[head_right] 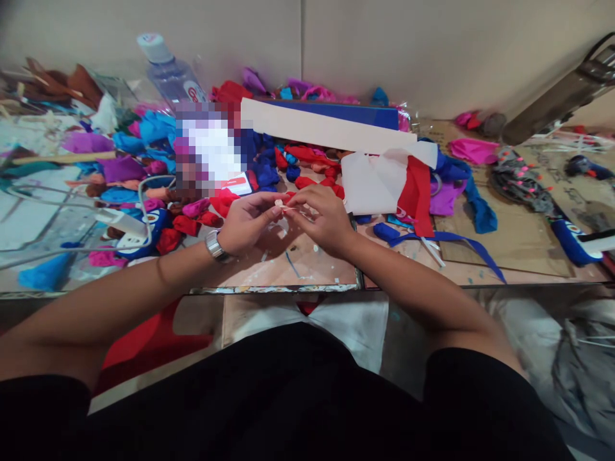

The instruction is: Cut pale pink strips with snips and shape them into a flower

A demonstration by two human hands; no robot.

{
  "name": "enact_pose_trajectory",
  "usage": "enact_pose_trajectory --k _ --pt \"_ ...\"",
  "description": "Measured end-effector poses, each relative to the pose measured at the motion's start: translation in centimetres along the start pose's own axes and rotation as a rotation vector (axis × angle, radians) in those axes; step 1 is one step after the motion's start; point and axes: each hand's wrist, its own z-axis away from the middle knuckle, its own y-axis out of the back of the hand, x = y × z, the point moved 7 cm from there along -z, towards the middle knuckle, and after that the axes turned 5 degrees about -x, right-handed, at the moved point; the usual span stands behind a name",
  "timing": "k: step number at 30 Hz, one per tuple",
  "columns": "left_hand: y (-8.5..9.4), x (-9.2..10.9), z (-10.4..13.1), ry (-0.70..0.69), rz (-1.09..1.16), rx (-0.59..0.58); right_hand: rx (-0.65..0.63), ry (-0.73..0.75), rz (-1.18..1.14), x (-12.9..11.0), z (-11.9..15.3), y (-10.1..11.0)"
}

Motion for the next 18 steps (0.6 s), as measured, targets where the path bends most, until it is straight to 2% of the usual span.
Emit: enact_pose_trajectory --k 4,11,18 --pt "-0.2 0.2 0.1 -0.019 -0.049 -0.03 -0.003 0.005 0.004 0.3 0.0 -0.2" --pt "-0.1 0.8 0.0 -0.169 -0.259 -0.068 -0.015 0.006 0.028 0.3 0.1 -0.5" --pt "-0.3 1.1 -0.1 -0.186 -0.252 -0.086 -0.006 -0.003 0.021 0.3 0.1 -0.5"
